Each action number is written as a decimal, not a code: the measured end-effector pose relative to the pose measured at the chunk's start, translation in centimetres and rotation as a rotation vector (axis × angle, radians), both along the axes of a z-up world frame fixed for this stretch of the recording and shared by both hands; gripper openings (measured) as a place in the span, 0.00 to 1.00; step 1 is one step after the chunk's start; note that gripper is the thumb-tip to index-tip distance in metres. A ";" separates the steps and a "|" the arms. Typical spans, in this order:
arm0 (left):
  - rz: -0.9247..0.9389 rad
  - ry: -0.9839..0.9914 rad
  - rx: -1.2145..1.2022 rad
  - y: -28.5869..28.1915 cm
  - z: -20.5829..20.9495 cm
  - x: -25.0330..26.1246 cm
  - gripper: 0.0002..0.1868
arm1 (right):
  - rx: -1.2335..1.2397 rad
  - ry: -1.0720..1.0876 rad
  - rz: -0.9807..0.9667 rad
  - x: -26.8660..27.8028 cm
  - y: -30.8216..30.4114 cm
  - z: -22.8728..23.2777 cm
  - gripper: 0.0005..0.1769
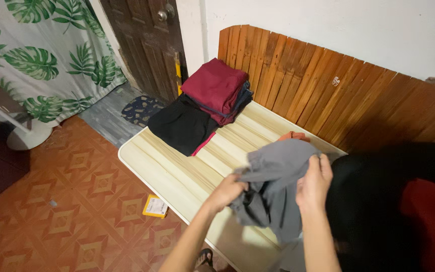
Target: The person folds a variety of clothing items including shorts, jeans, trousers, and shirts, placing them in organized stacks on a flat surface.
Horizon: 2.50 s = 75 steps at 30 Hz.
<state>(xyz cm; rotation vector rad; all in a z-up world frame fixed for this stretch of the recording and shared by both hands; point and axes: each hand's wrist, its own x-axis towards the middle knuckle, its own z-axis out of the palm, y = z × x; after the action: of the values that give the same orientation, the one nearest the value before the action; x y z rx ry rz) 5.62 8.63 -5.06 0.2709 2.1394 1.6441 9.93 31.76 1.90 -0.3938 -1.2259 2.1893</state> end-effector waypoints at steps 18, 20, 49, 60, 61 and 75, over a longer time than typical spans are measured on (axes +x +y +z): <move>0.059 -0.690 1.166 -2.0 9.2 -2.1 0.32 | 0.016 -0.099 0.534 -0.7 -7.7 -1.7 0.11; 0.157 -0.602 1.098 -1.3 10.9 -1.1 0.34 | -0.044 -0.186 0.592 -2.3 -7.5 -2.6 0.12; 0.215 -0.525 1.210 -12.6 9.3 -4.0 0.49 | -0.280 -0.411 0.712 -3.0 -1.3 1.0 0.33; 0.360 -0.520 0.772 -18.8 13.3 -7.8 0.37 | 0.219 -0.095 0.478 -5.0 9.9 3.6 0.17; 0.364 -0.569 0.626 -18.8 13.4 -8.0 0.37 | 0.342 -0.170 0.393 -5.2 10.4 3.0 0.17; 0.334 -0.453 1.109 -9.4 14.1 -7.6 0.12 | 0.882 -0.025 0.727 -2.1 -5.2 3.6 0.14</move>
<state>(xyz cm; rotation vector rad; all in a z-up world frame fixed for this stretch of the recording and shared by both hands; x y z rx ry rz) -1.97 -0.73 9.07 -0.1573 0.8106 2.6255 7.81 26.60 5.55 0.4583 -2.4345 1.8589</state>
